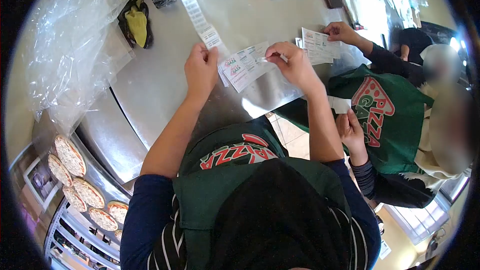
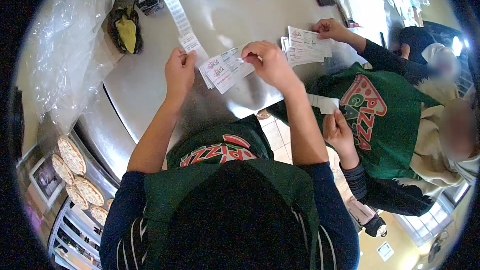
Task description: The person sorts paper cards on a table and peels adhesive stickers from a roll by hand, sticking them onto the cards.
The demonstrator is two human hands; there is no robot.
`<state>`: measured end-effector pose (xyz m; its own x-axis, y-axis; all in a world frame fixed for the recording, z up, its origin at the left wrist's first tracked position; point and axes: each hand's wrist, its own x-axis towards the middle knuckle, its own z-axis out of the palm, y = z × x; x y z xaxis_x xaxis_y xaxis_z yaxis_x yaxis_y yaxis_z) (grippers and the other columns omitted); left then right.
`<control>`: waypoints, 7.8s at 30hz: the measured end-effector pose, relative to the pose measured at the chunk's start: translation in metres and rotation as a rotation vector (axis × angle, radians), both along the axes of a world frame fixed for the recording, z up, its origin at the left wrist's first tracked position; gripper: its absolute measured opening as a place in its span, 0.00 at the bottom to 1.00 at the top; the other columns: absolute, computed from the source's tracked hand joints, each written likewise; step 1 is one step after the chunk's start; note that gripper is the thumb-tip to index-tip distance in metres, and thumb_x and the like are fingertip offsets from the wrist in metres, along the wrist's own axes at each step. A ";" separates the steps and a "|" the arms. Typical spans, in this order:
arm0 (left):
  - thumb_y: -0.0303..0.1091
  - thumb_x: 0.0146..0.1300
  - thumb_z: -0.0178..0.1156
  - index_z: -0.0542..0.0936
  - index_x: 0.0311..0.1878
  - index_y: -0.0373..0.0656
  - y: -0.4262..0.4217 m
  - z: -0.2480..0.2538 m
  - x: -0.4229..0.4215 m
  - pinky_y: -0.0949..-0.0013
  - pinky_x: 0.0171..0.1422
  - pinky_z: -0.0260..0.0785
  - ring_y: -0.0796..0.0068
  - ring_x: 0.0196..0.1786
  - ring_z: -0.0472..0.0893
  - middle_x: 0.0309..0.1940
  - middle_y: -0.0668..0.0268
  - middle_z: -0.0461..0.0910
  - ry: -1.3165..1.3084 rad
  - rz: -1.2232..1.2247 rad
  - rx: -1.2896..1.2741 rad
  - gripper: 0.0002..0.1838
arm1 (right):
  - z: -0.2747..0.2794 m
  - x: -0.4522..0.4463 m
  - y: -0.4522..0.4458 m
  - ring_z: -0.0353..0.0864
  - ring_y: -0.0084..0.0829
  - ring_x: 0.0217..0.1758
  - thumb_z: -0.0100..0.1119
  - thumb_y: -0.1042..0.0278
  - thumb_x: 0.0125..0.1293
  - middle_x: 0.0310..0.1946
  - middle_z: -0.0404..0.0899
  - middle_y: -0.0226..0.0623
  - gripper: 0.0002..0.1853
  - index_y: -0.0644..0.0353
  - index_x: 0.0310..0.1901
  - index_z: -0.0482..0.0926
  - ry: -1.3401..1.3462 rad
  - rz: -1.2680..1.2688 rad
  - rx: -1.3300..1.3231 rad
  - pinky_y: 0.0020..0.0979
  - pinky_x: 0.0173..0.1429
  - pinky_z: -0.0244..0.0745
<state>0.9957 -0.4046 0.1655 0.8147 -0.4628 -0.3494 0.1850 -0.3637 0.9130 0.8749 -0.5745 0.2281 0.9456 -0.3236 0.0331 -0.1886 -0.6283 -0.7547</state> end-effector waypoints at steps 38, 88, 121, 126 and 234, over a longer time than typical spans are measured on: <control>0.24 0.51 0.59 0.53 0.61 0.33 0.028 -0.028 0.019 0.74 0.38 0.68 0.76 0.31 0.77 0.31 0.60 0.79 0.116 0.134 -0.123 0.35 | -0.065 -0.029 -0.020 0.78 0.33 0.24 0.66 0.67 0.43 0.21 0.78 0.43 0.14 0.66 0.31 0.79 0.405 -0.543 0.028 0.30 0.33 0.71; 0.33 0.59 0.55 0.74 0.36 0.37 -0.006 0.019 0.011 0.77 0.33 0.65 0.83 0.29 0.74 0.27 0.67 0.77 0.466 0.089 -0.303 0.08 | -0.005 0.040 0.043 0.70 0.26 0.35 0.64 0.76 0.41 0.32 0.72 0.28 0.08 0.55 0.26 0.77 -0.153 0.030 -0.343 0.29 0.41 0.62; 0.28 0.49 0.55 0.74 0.50 0.49 0.021 -0.034 0.006 0.65 0.42 0.62 0.69 0.33 0.76 0.30 0.66 0.78 -0.674 -0.317 0.266 0.20 | -0.086 0.027 -0.001 0.76 0.35 0.42 0.69 0.62 0.39 0.33 0.78 0.42 0.28 0.57 0.44 0.70 0.478 -0.411 -0.428 0.40 0.49 0.65; 0.27 0.52 0.57 0.67 0.55 0.39 0.027 -0.030 0.022 0.76 0.28 0.65 0.76 0.28 0.77 0.31 0.60 0.80 -0.104 0.019 -0.073 0.24 | -0.087 0.018 -0.024 0.78 0.38 0.40 0.68 0.66 0.39 0.36 0.79 0.44 0.20 0.63 0.37 0.76 0.400 -0.556 -0.042 0.35 0.45 0.70; 0.34 0.59 0.53 0.73 0.38 0.41 0.026 -0.015 0.070 0.80 0.30 0.61 0.86 0.23 0.67 0.21 0.73 0.71 0.458 0.271 -0.240 0.08 | -0.121 0.113 -0.089 0.72 0.23 0.25 0.62 0.73 0.44 0.25 0.76 0.35 0.11 0.65 0.31 0.76 -0.020 -0.828 0.335 0.25 0.26 0.67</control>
<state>1.0656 -0.3788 0.1506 0.7056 -0.3687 -0.6051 0.6381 -0.0408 0.7689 0.9876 -0.6631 0.1070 0.4044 -0.8983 -0.1716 -0.4687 -0.0425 -0.8823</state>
